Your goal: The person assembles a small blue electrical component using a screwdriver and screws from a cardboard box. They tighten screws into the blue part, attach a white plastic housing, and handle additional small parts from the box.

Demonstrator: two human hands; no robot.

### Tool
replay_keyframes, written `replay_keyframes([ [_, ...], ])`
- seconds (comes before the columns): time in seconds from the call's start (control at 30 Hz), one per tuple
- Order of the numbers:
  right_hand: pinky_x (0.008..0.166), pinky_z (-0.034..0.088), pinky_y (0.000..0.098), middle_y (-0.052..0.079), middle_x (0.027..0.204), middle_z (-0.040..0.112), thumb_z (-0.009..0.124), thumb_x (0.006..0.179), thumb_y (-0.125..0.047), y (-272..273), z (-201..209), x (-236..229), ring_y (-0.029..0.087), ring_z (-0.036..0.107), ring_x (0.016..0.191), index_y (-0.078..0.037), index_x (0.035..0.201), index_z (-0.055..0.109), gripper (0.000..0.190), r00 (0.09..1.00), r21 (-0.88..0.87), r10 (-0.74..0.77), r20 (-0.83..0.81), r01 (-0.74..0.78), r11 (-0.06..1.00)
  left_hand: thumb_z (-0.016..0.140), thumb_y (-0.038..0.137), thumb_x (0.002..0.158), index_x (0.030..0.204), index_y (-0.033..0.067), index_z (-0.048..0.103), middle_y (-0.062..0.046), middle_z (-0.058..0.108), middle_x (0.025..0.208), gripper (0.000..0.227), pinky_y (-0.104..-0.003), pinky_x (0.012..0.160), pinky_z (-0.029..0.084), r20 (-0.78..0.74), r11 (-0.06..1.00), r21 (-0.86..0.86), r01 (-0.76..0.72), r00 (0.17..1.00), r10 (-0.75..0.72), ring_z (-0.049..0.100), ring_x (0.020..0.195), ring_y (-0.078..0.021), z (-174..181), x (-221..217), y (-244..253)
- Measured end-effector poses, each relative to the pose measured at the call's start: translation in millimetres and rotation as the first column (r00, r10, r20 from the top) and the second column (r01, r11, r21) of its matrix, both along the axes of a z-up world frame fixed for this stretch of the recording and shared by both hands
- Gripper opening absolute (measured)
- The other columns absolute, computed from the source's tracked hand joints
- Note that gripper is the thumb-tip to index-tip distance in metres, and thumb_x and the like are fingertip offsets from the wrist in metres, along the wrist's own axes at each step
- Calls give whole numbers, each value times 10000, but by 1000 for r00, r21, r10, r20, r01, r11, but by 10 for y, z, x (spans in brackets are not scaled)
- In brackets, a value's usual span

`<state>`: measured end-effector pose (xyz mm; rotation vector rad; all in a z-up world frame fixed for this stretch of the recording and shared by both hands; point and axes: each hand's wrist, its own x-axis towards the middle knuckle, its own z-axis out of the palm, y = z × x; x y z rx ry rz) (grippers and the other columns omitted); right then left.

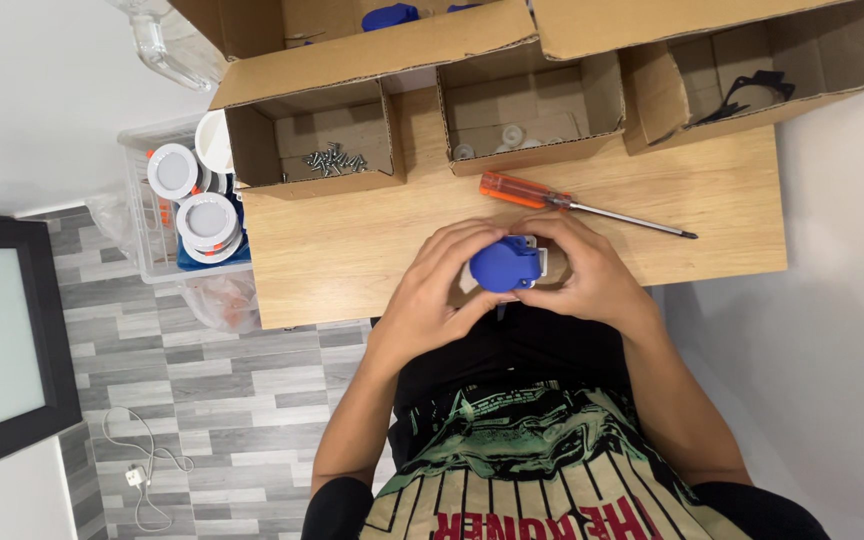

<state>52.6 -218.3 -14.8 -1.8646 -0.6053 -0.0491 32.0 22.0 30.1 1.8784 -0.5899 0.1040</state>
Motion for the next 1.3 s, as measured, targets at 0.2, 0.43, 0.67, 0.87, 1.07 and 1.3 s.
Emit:
replay_keyframes([
  [0.2, 1031, 580, 489, 180, 1210, 778, 1035, 681, -142, -19, -38, 7, 384, 762, 1160, 10, 1279, 723, 692, 1000, -4, 2, 1, -2, 1000, 894, 207, 918, 1465, 60, 669, -142, 745, 1399, 610, -530, 1163, 524, 34, 994, 110, 26, 999, -30, 669, 1380, -364, 60, 42, -19],
  [0.43, 1028, 577, 499, 172, 1202, 778, 1025, 696, -128, -21, -36, -15, 383, 763, 1153, 4, 1281, 723, 672, 1000, -12, 0, -13, 0, 1000, 888, 216, 930, 1472, 46, 663, -166, 733, 1424, 611, -540, 1159, 526, 52, 986, 154, 70, 996, -79, 665, 1396, -385, 83, 91, 0],
  [0.67, 1023, 579, 495, 162, 1189, 772, 1022, 694, -107, -20, -7, 7, 376, 761, 1138, 2, 1284, 717, 673, 1000, -10, 5, -2, -5, 1000, 888, 240, 937, 1459, 67, 679, -139, 732, 1437, 589, -531, 1166, 527, 31, 987, 128, 93, 995, -98, 654, 1420, -373, 138, 120, -34],
  [0.87, 1011, 582, 509, 170, 1178, 769, 1009, 705, -106, -20, 20, 23, 398, 761, 1123, 9, 1264, 708, 645, 1000, -7, 20, 4, -20, 1000, 880, 203, 953, 1360, 71, 745, -106, 767, 1360, 450, -514, 1146, 553, 60, 996, 22, 87, 994, -89, 709, 1350, -362, 30, 146, -95],
  [1.07, 991, 586, 521, 188, 1164, 760, 1009, 736, -144, -22, -9, 31, 424, 757, 1095, 30, 1248, 706, 620, 999, -10, 25, 48, -24, 1000, 917, 269, 913, 1286, 90, 778, -79, 791, 1296, 436, -501, 1125, 567, 53, 997, -61, 38, 998, -35, 744, 1296, -339, -101, 145, -119],
  [1.3, 968, 597, 516, 173, 1131, 770, 1005, 743, -148, -66, -93, 27, 412, 766, 1068, 31, 1241, 718, 602, 999, -15, 41, 26, -40, 999, 885, 264, 950, 1227, 81, 781, -81, 789, 1274, 347, -500, 1122, 526, 91, 995, 60, 85, 992, -91, 746, 1274, -340, 41, 219, -58],
])
